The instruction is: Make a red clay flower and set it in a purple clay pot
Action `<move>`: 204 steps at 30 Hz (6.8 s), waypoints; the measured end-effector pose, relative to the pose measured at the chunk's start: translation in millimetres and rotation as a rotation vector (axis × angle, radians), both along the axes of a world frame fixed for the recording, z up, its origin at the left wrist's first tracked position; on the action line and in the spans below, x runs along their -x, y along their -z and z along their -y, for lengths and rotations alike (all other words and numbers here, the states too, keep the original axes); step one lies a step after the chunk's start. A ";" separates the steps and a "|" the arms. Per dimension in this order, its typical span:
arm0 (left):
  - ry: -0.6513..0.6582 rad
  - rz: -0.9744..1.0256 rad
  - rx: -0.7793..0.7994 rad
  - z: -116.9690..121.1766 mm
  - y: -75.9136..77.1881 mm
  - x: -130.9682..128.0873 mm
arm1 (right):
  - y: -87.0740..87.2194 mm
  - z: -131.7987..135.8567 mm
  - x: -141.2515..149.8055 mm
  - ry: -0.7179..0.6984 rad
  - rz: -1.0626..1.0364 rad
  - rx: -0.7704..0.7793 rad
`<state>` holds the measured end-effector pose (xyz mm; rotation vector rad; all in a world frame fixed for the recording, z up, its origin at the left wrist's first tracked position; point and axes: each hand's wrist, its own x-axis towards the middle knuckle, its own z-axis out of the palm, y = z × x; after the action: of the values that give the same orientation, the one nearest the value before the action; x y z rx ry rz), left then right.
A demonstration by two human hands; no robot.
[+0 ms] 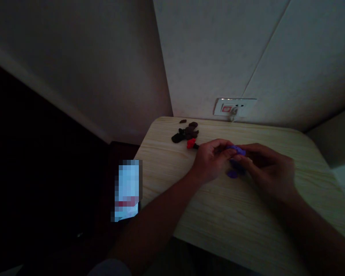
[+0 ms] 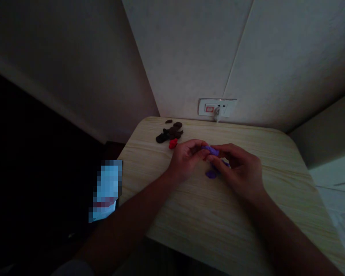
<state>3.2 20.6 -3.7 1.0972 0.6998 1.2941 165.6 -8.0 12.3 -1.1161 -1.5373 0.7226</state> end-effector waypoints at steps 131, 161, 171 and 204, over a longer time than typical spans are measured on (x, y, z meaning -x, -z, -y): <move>-0.108 -0.121 0.032 3.3 -7.3 1.3 | -0.5 -5.7 -5.3 -0.096 -0.062 0.118; 0.032 0.119 0.192 5.0 -11.6 -1.4 | -3.7 -4.9 -2.1 -0.008 -0.161 0.076; -0.109 -0.061 0.095 2.9 -5.8 2.2 | 3.4 -3.2 1.3 -0.088 -0.172 0.124; -0.075 -0.112 -0.100 8.4 -10.6 -0.2 | 0.1 -3.3 1.9 -0.098 -0.261 0.092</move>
<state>3.5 12.2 6.9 1.2422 0.7723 1.3510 163.8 -4.6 12.2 -0.9753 -1.3541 0.9743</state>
